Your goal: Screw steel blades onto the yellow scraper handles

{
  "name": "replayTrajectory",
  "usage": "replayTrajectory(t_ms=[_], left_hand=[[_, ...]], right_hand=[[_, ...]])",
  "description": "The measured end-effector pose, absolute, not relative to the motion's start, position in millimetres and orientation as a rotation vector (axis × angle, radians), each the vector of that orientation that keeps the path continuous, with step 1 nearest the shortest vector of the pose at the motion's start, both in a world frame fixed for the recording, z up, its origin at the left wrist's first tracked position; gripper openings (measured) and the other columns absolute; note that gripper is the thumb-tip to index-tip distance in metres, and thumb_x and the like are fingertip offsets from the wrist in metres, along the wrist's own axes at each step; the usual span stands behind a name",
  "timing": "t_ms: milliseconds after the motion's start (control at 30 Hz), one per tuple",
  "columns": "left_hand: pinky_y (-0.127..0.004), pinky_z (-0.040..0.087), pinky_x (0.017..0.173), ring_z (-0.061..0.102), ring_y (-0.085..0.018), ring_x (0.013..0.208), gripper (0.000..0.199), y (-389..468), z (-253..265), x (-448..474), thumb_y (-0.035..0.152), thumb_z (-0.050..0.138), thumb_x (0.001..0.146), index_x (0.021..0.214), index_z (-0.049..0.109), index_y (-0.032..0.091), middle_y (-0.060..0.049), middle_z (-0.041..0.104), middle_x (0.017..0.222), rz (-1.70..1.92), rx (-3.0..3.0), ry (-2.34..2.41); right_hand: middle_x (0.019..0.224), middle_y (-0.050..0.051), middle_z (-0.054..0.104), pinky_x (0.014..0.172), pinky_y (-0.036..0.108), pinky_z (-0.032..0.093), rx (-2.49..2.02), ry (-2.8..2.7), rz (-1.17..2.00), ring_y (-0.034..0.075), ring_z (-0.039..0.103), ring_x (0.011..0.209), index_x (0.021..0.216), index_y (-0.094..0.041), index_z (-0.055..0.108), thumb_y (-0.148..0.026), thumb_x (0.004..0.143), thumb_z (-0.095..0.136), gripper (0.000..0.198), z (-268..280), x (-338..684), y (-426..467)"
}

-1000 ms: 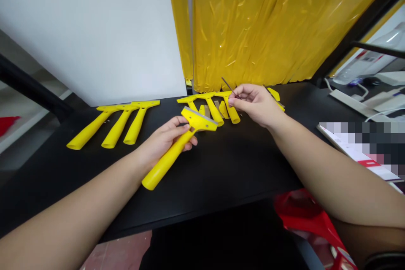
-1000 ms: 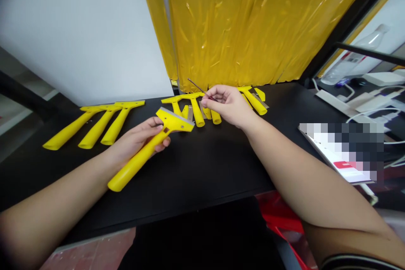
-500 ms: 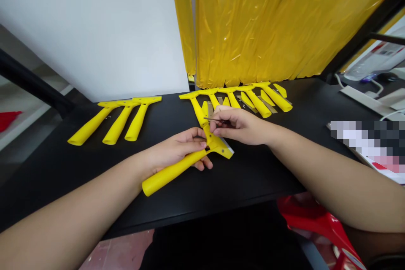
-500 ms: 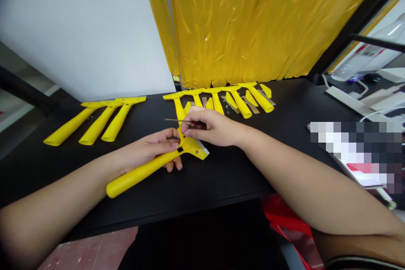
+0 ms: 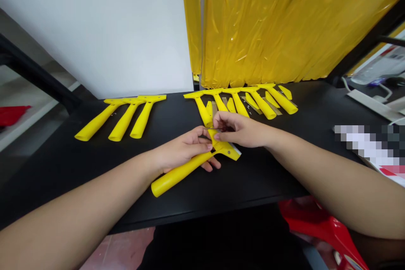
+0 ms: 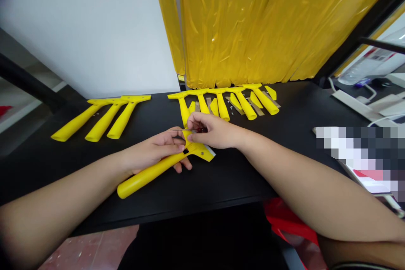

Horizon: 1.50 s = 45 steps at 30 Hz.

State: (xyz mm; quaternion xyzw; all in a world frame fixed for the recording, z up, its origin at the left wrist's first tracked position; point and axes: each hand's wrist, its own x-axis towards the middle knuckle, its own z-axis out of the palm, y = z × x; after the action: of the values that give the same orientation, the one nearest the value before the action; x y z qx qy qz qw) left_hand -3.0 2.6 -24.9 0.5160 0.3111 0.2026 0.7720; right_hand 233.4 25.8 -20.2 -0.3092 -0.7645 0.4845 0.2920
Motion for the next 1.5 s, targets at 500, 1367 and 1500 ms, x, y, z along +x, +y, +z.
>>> replayTrajectory(t_ms=[500, 1367, 1500], left_hand=[[-0.019, 0.051, 0.059, 0.069, -0.012, 0.066, 0.026, 7, -23, -5, 0.026, 0.073, 0.098, 0.115, 0.055, 0.016, -0.005, 0.072, 0.079, 0.422, 1.047, 0.686], [-0.024, 0.060, 0.065, 0.081, -0.021, 0.084, 0.021, 5, -19, -5, 0.024, 0.073, 0.096, 0.109, 0.060, 0.013, -0.007, 0.069, 0.108, 0.278, 1.062, 0.639], [-0.024, 0.058, 0.064, 0.079, -0.018, 0.082, 0.020, 3, -18, -4, 0.025, 0.072, 0.096, 0.106, 0.059, 0.015, -0.006, 0.070, 0.103, 0.281, 1.088, 0.659]], right_hand=[[0.079, -0.003, 0.059, 0.066, 0.029, 0.046, -0.942, -1.805, 1.318, 0.013, 0.054, 0.070, 0.096, -0.022, 0.061, -0.021, 0.091, 0.071, 0.011, 3, 262, 25], [0.108, 0.003, 0.080, 0.079, 0.036, 0.071, -0.479, -1.666, 0.614, 0.018, 0.080, 0.088, 0.116, -0.028, 0.062, -0.032, 0.099, 0.079, 0.024, 3, 230, -2], [0.111, 0.003, 0.079, 0.083, 0.036, 0.070, -0.447, -1.709, 0.650, 0.017, 0.080, 0.091, 0.120, -0.028, 0.063, -0.025, 0.099, 0.078, 0.025, 0, 230, -3]])
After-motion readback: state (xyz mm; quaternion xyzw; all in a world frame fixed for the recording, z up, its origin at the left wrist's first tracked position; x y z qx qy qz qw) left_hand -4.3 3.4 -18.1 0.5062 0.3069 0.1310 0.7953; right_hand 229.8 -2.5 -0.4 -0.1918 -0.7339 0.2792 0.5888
